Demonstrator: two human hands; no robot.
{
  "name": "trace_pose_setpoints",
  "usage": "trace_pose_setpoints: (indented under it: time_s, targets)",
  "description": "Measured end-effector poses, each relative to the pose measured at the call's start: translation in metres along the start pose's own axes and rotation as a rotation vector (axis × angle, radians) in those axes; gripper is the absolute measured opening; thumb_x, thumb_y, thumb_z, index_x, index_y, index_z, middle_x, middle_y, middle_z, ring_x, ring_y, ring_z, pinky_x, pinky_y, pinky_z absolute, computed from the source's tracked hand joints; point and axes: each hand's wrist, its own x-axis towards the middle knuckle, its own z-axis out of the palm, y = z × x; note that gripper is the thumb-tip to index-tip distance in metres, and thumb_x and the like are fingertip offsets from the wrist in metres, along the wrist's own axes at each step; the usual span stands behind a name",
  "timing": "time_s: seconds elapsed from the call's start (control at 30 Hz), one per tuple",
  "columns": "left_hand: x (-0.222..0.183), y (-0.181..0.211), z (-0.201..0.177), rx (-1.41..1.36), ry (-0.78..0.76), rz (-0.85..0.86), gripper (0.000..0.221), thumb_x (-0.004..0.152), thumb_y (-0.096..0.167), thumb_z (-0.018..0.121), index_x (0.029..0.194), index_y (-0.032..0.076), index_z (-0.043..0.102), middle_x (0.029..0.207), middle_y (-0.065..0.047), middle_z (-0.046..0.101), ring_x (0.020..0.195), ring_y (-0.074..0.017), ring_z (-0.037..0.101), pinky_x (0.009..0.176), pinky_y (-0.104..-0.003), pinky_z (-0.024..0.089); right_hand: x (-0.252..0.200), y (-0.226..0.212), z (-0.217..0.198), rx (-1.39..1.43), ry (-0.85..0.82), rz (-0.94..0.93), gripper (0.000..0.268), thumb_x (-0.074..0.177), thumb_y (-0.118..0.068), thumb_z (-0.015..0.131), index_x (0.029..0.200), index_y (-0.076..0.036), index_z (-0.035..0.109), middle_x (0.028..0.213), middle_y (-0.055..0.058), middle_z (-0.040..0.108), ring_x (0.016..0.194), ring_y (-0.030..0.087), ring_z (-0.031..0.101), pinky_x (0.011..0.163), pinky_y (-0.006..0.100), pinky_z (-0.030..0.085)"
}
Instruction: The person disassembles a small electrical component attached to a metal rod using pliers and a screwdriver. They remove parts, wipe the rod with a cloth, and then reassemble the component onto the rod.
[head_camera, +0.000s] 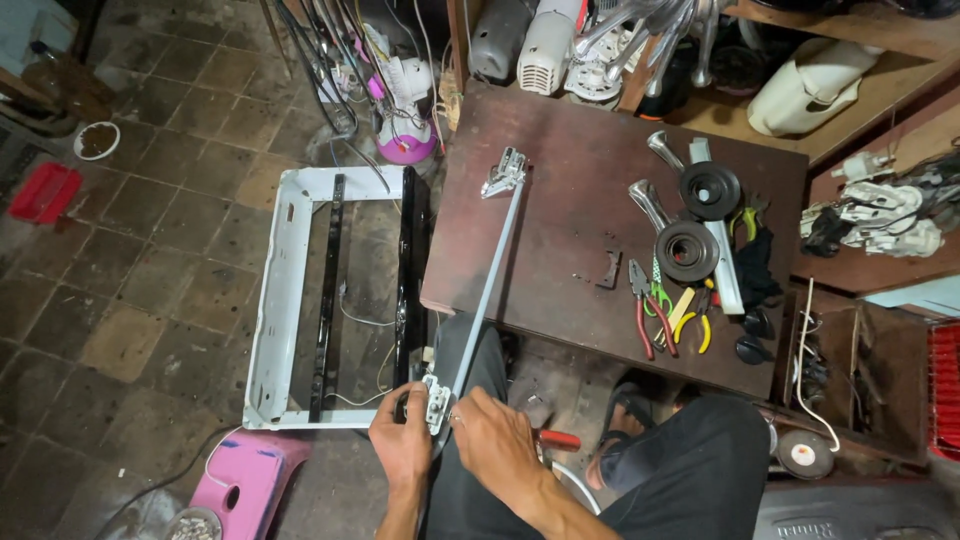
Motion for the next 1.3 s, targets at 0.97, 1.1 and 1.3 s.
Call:
trace_pose_setpoints:
  time_s: [0.97,1.1,1.3]
  targets:
    - [0.008,-0.011,0.002,-0.004,0.003,0.025,0.026,0.084,0.03,0.067,0.091,0.008,0.08,0.091,-0.006,0.079,0.092,-0.0189,0.07,0.085,-0.032,0.052,0.015,0.005,-0.015,0.135,-0.093,0.133,0.021,0.092,-0.026,0.062,0.08,-0.012,0.072,0.073,0.002,0.056,0.063,0.03,0.059,0.06,0.046,0.044]
    - [0.006,-0.004,0.001,-0.022,0.008,-0.019,0.025,0.083,0.028,0.067,0.091,0.008,0.08,0.091,-0.006,0.079,0.092,-0.019,0.07,0.086,-0.032,0.051,0.019,0.005,-0.014,0.201,-0.035,0.186,0.017,0.082,-0.02,0.07,0.068,-0.015,0.062,0.071,-0.004,0.055,0.059,0.021,0.055,0.057,0.04,0.041]
    - [0.006,-0.004,0.001,-0.002,-0.006,-0.022,0.026,0.083,0.03,0.067,0.091,0.009,0.08,0.09,-0.005,0.079,0.091,-0.0184,0.07,0.085,-0.032,0.052,0.02,0.003,-0.021,0.24,-0.128,0.28,0.014,0.084,-0.026,0.069,0.074,-0.017,0.067,0.075,-0.004,0.055,0.063,0.016,0.053,0.06,0.035,0.039]
